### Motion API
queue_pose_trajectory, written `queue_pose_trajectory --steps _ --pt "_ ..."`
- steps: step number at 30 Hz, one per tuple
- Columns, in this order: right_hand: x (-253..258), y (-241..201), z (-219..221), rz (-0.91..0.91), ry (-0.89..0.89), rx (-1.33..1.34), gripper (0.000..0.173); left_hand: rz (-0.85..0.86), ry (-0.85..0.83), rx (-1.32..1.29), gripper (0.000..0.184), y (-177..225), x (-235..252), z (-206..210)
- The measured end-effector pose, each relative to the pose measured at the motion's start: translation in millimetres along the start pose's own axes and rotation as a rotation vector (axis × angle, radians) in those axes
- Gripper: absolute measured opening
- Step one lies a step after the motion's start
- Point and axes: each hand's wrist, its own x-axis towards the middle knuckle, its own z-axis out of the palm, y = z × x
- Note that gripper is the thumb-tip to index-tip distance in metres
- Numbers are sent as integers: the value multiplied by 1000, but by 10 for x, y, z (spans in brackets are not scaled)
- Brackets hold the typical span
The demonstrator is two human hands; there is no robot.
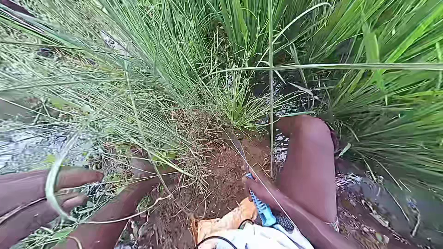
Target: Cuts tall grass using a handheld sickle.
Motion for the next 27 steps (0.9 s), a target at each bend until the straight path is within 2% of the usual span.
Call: queue_pose_trajectory --steps 1,2,3,5,7,8,11,16,19,22,24,27 --pt "11 -4 -4 -4 7 0 45 101 -185 167 30 -388 74 -59" --pt "22 4 -6 -9 16 3 46 104 -297 259 39 -553 198 6" --pt "23 15 -2 -4 25 12 47 46 -391 311 44 -582 348 150" --pt "23 -10 -12 4 42 36 50 -96 -629 332 42 -387 748 471" --pt "29 -27 -18 14 40 27 45 -96 -788 297 40 -356 1140 831" --pt "42 -20 -10 2 38 27 44 -88 -811 244 39 -379 1302 1001" --pt "86 10 1 -35 51 20 41 -128 -737 7 37 -441 1678 1462" --pt "151 41 -57 12 66 -66 46 -191 -413 -208 36 -747 2072 2073" --pt "141 -1 -83 35 57 -65 50 -275 -230 -279 39 -935 2164 2229" --pt "153 -13 -91 53 63 -93 46 -312 -66 -328 38 -1138 2251 2319" --pt "155 -18 -95 59 59 -125 41 -310 -8 -384 38 -1218 2285 2344" --pt "134 -8 -114 85 23 -127 47 -387 10 -408 38 -1207 2353 2402"
